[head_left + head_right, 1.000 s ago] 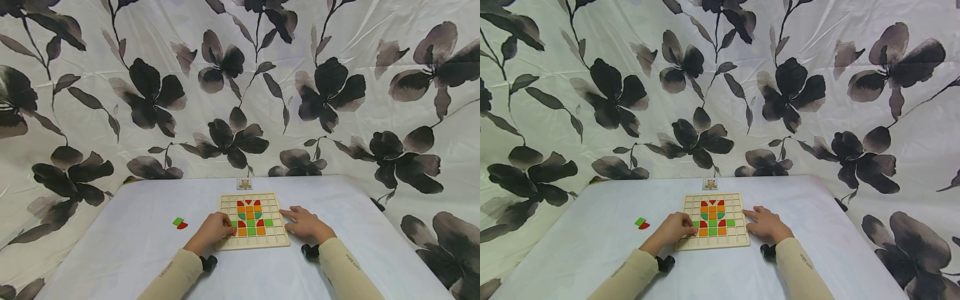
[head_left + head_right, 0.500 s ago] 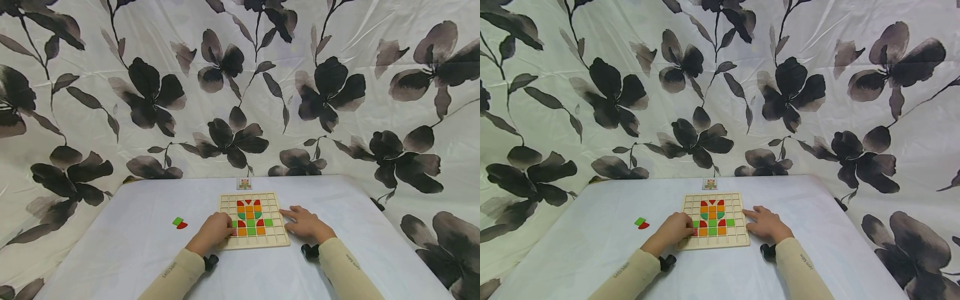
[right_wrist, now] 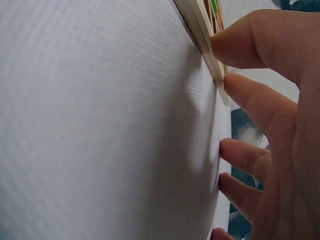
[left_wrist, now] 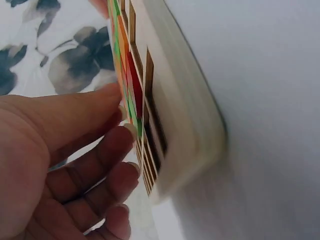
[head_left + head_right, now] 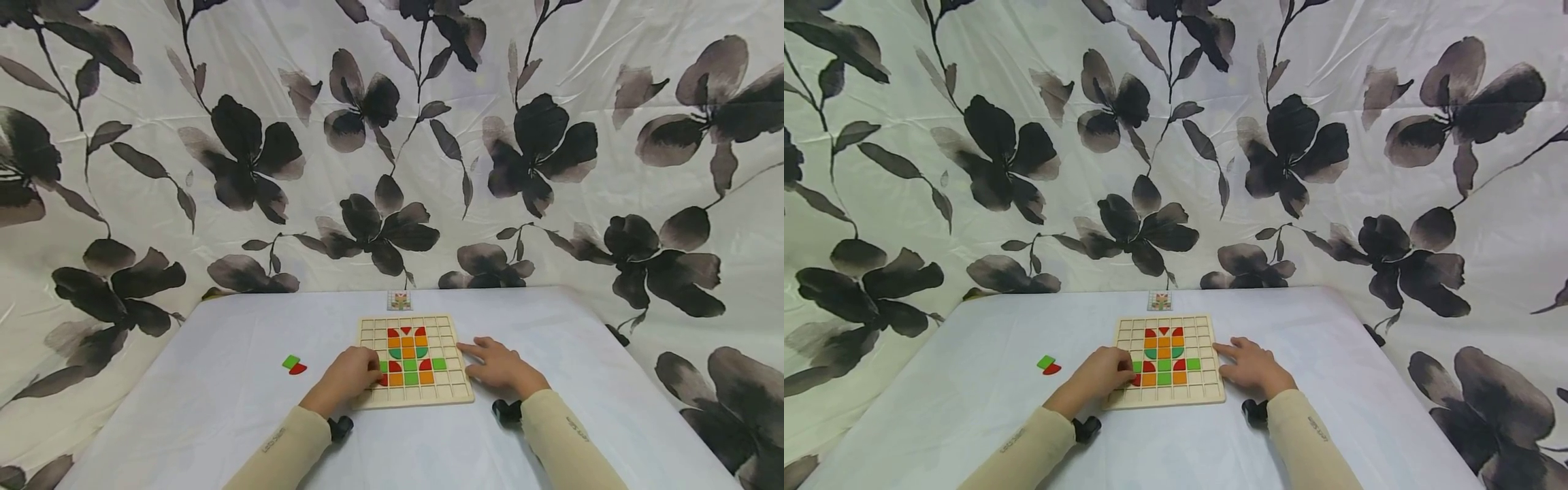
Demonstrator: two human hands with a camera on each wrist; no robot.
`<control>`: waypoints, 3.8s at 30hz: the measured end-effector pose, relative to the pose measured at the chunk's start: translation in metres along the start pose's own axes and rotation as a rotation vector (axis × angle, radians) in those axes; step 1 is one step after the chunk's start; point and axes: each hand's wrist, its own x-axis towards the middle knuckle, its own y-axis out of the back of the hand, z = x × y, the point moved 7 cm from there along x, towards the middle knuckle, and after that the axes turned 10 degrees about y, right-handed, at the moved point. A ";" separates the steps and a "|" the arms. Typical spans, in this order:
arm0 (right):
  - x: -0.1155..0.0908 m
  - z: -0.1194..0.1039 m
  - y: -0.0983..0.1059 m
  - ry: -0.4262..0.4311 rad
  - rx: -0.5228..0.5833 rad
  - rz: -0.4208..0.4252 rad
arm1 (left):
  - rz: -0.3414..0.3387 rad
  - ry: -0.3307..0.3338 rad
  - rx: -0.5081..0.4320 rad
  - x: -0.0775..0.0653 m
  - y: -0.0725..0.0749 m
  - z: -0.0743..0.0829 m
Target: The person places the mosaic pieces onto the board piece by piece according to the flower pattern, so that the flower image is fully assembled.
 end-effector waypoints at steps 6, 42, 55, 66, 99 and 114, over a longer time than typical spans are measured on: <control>0.000 -0.002 0.000 0.008 -0.008 0.000 | 0.088 0.101 0.007 0.002 0.021 -0.036; 0.000 0.001 0.001 0.034 -0.014 0.013 | 0.004 0.064 0.110 -0.008 0.052 -0.103; -0.002 0.001 0.001 0.048 -0.004 0.013 | -0.013 -0.085 -0.012 -0.004 0.025 -0.030; -0.001 0.003 0.000 0.046 -0.022 0.023 | -0.021 -0.265 0.056 -0.002 -0.005 0.045; -0.001 0.002 -0.001 0.082 -0.018 0.019 | 0.034 -0.216 0.126 0.016 -0.057 0.118; -0.001 0.002 0.001 0.073 -0.019 0.010 | 0.086 -0.230 0.258 0.011 -0.054 0.121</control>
